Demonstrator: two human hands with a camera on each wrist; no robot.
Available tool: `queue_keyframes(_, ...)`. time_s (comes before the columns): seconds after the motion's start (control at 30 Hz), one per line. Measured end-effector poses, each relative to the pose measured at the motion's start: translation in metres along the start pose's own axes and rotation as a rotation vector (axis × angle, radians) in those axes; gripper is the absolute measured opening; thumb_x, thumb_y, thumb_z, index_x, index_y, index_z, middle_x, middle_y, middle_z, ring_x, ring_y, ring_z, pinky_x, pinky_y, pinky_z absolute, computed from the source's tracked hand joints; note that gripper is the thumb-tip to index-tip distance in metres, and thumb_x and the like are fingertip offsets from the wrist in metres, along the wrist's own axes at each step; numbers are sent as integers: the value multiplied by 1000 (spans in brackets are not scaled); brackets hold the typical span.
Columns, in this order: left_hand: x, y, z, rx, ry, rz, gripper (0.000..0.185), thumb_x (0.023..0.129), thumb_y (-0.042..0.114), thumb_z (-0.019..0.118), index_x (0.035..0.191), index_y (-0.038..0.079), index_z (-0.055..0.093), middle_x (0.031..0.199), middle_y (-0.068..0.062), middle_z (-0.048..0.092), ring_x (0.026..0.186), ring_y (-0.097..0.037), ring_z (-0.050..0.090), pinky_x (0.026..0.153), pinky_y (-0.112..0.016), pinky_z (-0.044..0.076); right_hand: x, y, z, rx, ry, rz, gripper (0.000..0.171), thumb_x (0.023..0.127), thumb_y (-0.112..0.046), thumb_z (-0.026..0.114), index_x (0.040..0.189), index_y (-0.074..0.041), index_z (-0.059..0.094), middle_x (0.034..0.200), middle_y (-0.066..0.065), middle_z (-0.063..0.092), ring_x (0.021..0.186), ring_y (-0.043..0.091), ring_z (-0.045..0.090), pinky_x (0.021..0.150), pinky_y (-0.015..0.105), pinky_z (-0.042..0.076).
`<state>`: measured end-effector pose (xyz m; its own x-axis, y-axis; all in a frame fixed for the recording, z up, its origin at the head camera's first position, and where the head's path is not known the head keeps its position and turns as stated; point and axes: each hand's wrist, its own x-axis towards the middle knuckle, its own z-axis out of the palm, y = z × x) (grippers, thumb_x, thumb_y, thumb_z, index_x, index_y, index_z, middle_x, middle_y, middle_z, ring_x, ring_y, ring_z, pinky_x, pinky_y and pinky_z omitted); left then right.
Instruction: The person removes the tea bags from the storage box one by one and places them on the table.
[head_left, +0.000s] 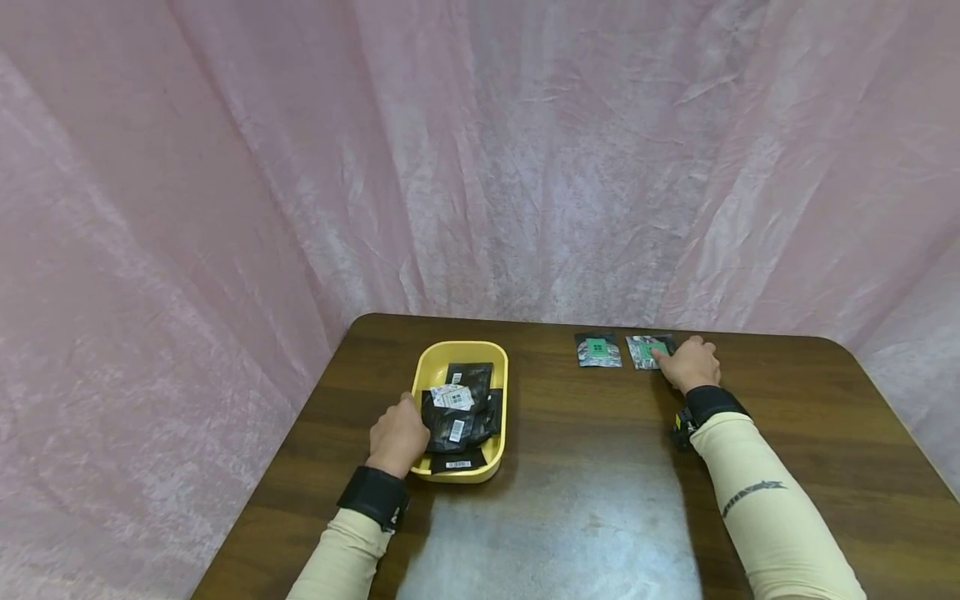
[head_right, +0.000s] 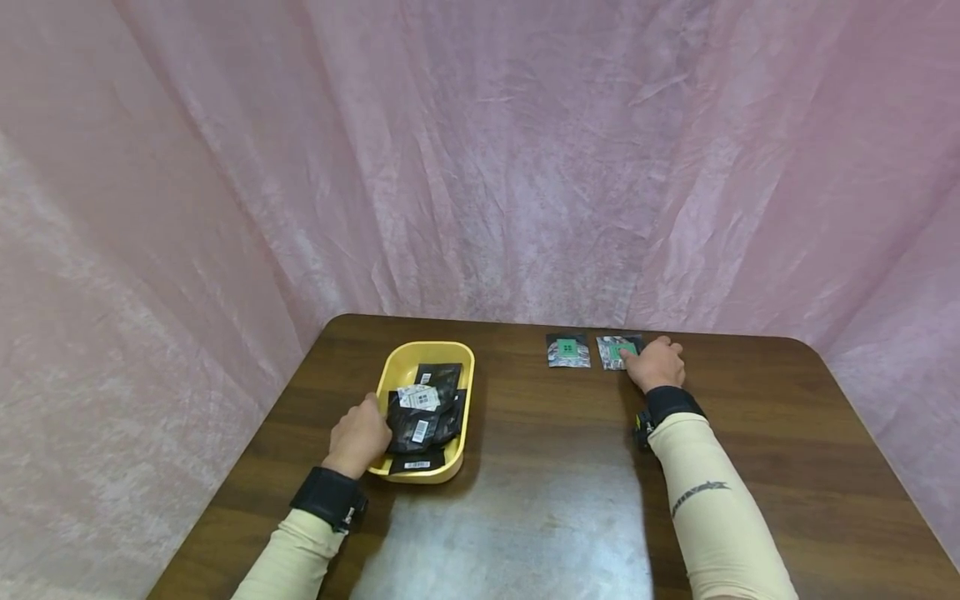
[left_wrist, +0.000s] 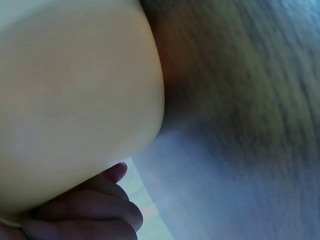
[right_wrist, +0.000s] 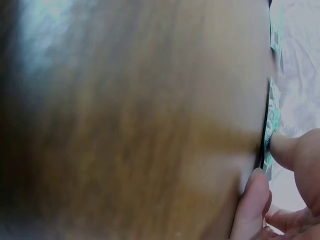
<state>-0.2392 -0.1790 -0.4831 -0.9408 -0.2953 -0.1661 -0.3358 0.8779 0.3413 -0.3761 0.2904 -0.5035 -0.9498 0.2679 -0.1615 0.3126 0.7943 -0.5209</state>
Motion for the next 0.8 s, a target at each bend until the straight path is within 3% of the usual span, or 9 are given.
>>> queue_keyframes(0.33, -1, -1, 0, 1, 15, 5, 38, 97, 13, 70, 128, -4, 57, 106, -22, 73, 90, -34, 71, 81, -53, 59, 1, 2, -1, -9, 3, -18, 92, 105, -48, 57, 155, 22, 23, 144, 47, 37, 126, 67, 49, 104, 69, 47)
queue_keyframes(0.57, -1, 2, 0, -11, -5, -6, 42, 97, 14, 71, 132, -4, 56, 110, -22, 72, 93, -34, 70, 87, -54, 59, -2, 4, -4, 39, 47, -14, 84, 105, -47, 55, 151, 20, 34, 143, 47, 42, 129, 66, 48, 110, 68, 45)
queue_keyframes(0.8, -1, 0, 0, -17, 3, 5, 40, 97, 14, 70, 130, -3, 57, 108, -22, 73, 92, -34, 71, 85, -54, 59, -5, 6, -7, 69, 59, 14, 82, 105, -47, 51, 153, 18, 33, 145, 46, 42, 131, 65, 46, 112, 68, 43)
